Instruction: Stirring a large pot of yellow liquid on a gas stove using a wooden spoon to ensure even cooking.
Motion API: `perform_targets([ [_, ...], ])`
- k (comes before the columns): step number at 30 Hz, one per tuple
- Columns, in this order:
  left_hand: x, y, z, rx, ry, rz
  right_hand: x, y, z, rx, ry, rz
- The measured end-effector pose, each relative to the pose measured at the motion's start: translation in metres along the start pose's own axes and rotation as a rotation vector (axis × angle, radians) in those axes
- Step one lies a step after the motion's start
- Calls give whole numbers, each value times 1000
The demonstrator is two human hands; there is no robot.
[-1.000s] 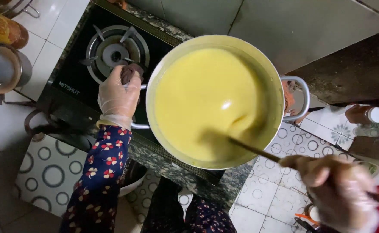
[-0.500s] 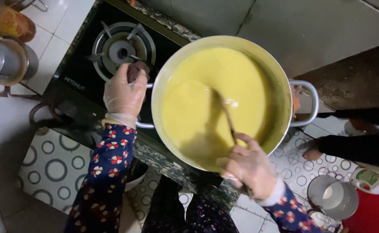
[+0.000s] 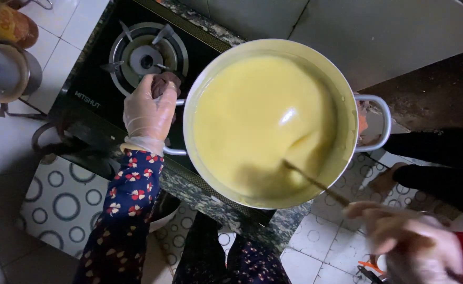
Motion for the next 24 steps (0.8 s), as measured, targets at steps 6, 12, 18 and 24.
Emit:
perform_targets([
  [6, 1, 1, -2, 12, -20, 15, 27, 9, 122, -630, 244, -307],
  [12, 1, 1, -4, 52, 3, 12, 45, -8, 125, -365, 404, -554],
  [18, -4, 0, -1, 58, 69, 46, 5, 0, 64, -404, 448, -194],
  [24, -3, 0, -1, 9, 32, -26, -51, -12, 46, -109, 290, -131],
])
Point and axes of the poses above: each hand's wrist, its own y-axis away from the middle knuckle, its own z-axis out of the palm, x = y × z, the point moved 9 cm from there along -y, towards the middle knuckle, and after that the axes turned 1 degree about -z, right-handed, at the moved point
